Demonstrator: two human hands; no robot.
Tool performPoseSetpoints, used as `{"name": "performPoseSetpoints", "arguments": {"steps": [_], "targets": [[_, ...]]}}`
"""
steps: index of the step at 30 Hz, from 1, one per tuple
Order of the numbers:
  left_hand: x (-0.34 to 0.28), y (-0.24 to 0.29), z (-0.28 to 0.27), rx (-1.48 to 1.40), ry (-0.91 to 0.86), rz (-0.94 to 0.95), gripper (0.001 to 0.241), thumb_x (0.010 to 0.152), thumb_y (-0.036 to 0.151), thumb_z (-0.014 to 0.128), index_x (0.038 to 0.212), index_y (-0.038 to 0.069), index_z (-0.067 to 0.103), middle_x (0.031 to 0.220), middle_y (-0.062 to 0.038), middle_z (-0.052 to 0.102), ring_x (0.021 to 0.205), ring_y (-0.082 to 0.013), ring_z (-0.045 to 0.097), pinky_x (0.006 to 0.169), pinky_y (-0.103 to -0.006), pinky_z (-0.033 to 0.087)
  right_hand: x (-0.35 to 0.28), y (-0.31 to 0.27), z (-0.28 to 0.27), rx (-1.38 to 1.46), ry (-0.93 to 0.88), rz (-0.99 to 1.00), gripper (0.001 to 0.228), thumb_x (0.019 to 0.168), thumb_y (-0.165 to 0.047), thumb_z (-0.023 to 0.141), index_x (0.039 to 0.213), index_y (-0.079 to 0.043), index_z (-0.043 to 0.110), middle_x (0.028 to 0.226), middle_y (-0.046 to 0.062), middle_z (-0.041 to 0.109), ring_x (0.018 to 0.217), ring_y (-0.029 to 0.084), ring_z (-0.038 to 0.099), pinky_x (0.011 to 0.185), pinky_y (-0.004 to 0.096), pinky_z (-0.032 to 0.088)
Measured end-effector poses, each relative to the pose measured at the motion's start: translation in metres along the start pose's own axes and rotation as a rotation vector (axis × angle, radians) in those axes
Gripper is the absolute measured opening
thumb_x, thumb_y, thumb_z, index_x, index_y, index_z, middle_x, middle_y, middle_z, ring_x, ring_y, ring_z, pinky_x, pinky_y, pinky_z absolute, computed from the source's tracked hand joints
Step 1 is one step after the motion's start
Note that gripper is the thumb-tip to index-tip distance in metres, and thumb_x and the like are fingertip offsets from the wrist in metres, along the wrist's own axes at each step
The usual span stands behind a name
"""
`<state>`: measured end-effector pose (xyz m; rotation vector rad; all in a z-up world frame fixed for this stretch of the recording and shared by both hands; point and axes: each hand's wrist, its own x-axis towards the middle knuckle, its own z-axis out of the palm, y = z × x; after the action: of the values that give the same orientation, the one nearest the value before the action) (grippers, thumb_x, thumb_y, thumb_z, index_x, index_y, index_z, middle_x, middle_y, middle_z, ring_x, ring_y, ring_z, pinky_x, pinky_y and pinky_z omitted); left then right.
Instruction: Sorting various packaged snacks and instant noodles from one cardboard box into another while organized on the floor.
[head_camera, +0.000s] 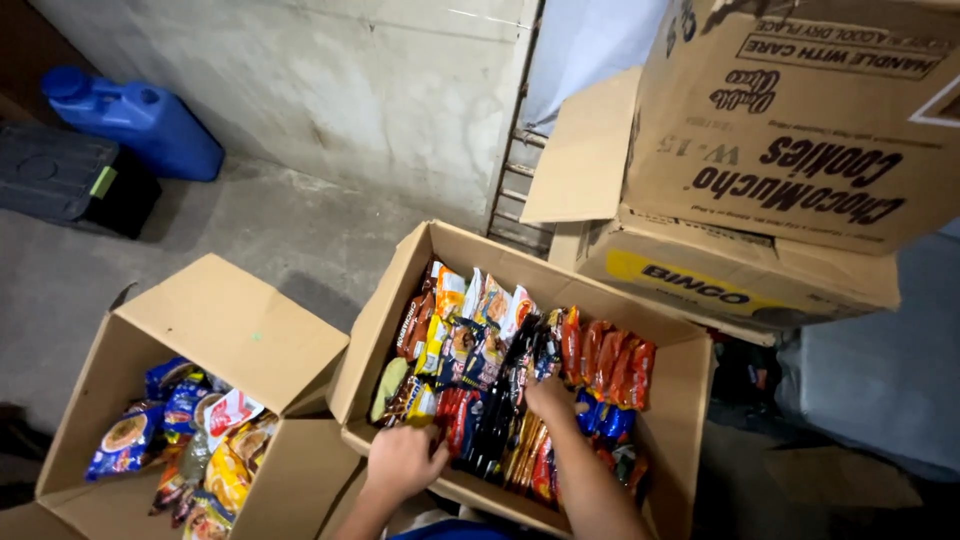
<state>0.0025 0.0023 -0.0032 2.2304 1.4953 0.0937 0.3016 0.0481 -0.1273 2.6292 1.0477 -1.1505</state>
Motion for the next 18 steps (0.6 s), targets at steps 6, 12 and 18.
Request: {"name": "performPoseSetpoints", "arguments": {"steps": [6, 12, 18], "targets": [[0.004, 0.004, -0.004, -0.011, -0.082, -0.085, 0.034, 0.082, 0.047, 0.066, 0.083, 0.014, 0.073, 0.065, -0.016, 0.068, 0.063, -0.0355, 0.069, 0.061, -0.0506, 0.056, 0.038, -0.008, -0.002, -0.01, -0.116, 0.022, 0.083, 0.099, -0.066, 0.033, 0.155, -0.006, 0.043, 0.157, 0.022, 0.046, 0.148, 0.046, 0.037, 0.122, 0.062, 0.02], [-0.004, 0.003, 0.004, 0.055, -0.019, -0.095, 0.039, 0.084, 0.05, 0.065, 0.083, 0.012, 0.073, 0.068, -0.015, 0.069, 0.065, -0.0348, 0.069, 0.064, -0.0498, 0.056, 0.095, 0.052, 0.037, 0.07, -0.056, -0.259, 0.096, 0.099, -0.078, 0.038, 0.155, -0.002, 0.022, 0.142, 0.031, 0.047, 0.132, 0.043, 0.045, 0.111, 0.05, 0.029], [-0.01, 0.002, -0.002, -0.174, 0.14, -0.06, 0.03, 0.083, 0.034, 0.067, 0.104, 0.015, 0.077, 0.079, -0.016, 0.073, 0.076, -0.0347, 0.07, 0.07, -0.0485, 0.056, -0.077, 0.114, -0.079, 0.221, 0.916, -0.731, 0.02, 0.088, -0.028, 0.071, 0.091, -0.009, 0.07, 0.083, 0.013, 0.07, 0.078, 0.033, 0.067, 0.07, 0.048, 0.051]]}}
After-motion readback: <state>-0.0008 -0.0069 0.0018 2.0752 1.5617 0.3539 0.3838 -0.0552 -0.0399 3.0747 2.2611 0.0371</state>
